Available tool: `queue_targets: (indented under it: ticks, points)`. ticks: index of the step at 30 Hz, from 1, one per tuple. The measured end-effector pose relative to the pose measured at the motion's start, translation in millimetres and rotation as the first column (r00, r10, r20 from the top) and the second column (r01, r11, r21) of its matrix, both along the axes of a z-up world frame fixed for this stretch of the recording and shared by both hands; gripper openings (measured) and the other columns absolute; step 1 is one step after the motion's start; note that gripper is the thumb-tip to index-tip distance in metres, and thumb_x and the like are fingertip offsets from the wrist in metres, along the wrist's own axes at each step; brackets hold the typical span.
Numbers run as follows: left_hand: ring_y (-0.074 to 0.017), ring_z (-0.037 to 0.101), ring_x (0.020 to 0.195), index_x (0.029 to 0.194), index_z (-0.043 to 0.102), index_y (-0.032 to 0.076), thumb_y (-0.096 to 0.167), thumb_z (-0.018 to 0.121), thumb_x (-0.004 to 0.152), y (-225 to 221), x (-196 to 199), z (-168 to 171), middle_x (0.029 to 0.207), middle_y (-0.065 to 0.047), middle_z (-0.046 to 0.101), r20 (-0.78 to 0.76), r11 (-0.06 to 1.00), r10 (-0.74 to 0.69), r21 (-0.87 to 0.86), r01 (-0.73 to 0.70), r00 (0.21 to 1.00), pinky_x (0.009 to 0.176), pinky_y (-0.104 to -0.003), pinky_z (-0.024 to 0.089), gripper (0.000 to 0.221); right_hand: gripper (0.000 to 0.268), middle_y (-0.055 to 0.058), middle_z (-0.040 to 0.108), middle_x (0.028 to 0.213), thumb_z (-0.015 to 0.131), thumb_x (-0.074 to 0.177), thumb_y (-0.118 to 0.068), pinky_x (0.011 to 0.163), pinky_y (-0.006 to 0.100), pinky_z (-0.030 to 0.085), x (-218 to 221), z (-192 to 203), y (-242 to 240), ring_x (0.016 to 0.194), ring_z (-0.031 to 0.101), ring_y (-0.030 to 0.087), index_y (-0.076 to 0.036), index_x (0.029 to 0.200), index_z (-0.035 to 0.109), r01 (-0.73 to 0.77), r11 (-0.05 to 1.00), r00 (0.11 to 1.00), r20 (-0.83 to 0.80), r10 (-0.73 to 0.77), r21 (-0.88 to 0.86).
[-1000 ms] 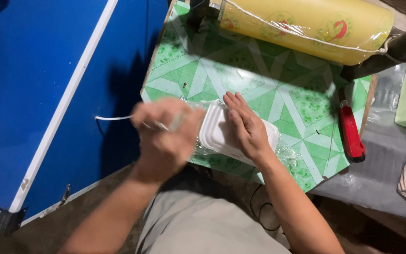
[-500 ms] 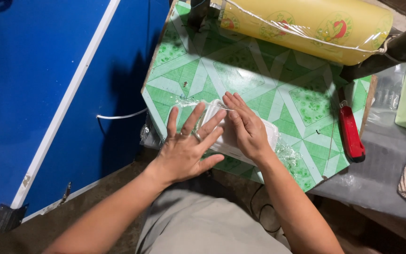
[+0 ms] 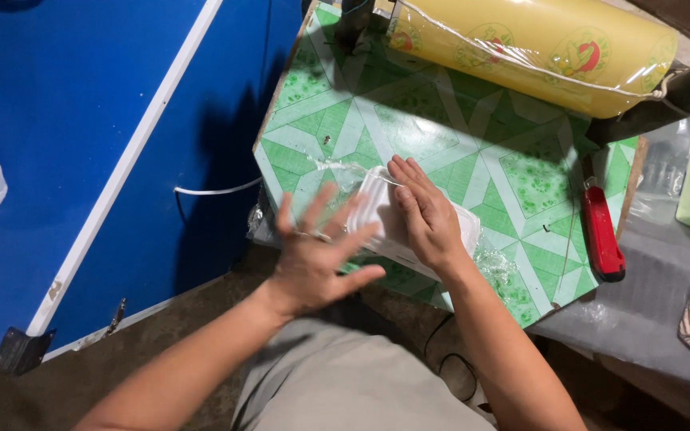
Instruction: The person places white mushrooms into a styrofoam tray, pulls plastic wrap from a dispenser over the tray, and cuts the film to seal the package.
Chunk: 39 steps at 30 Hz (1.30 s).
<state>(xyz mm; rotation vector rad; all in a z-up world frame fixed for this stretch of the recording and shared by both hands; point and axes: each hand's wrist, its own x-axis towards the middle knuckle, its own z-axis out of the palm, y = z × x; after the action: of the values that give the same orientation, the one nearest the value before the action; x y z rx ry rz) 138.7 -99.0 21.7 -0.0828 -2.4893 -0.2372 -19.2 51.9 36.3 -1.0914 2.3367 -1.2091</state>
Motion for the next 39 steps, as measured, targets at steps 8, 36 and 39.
queue_targets:
  ticks: [8, 36, 39]
  points:
    - [-0.0248, 0.067, 0.085, 0.082, 0.081, 0.016, 0.003, 0.098, 0.081, -86, 49, 6, 0.080, 0.003, 0.075, -0.153, 0.741, 0.463, 0.607, -0.287, 0.873, 0.093, -0.037, 0.049, 0.021, 0.045, 0.016, 0.054, 0.153, 0.042, 0.110, -0.028, 0.119, 0.054, 0.035, 1, 2, 3, 0.146, 0.041, 0.041, -0.011, 0.150, 0.054, -0.019, 1.000, 1.000, 0.006, 0.019, -0.007]
    - [-0.0233, 0.057, 0.065, 0.087, 0.062, 0.013, 0.003, 0.082, 0.098, -92, 61, -26, 0.074, -0.003, 0.055, -0.074, 0.633, 0.621, 0.635, -0.443, 0.781, 0.065, -0.029, 0.051, 0.024, 0.095, 0.008, 0.025, 0.170, 0.054, 0.073, -0.092, 0.116, 0.064, 0.026, 5, 15, 3, 0.155, 0.021, 0.041, -0.043, 0.154, 0.045, -0.372, 0.798, 0.727, -0.385, 0.568, 0.475]
    - [-0.0266, 0.063, 0.103, 0.105, 0.072, 0.021, 0.042, 0.094, 0.073, -64, 71, -36, 0.102, -0.005, 0.067, -0.061, 0.928, 0.064, 0.371, -0.037, 0.996, 0.092, -0.044, 0.052, 0.044, 0.098, 0.010, 0.023, 0.170, 0.057, 0.072, -0.091, 0.117, 0.065, 0.026, 5, 16, 3, 0.155, 0.019, 0.042, -0.041, 0.155, 0.043, -0.398, 0.778, 0.728, -0.348, 0.590, 0.487]
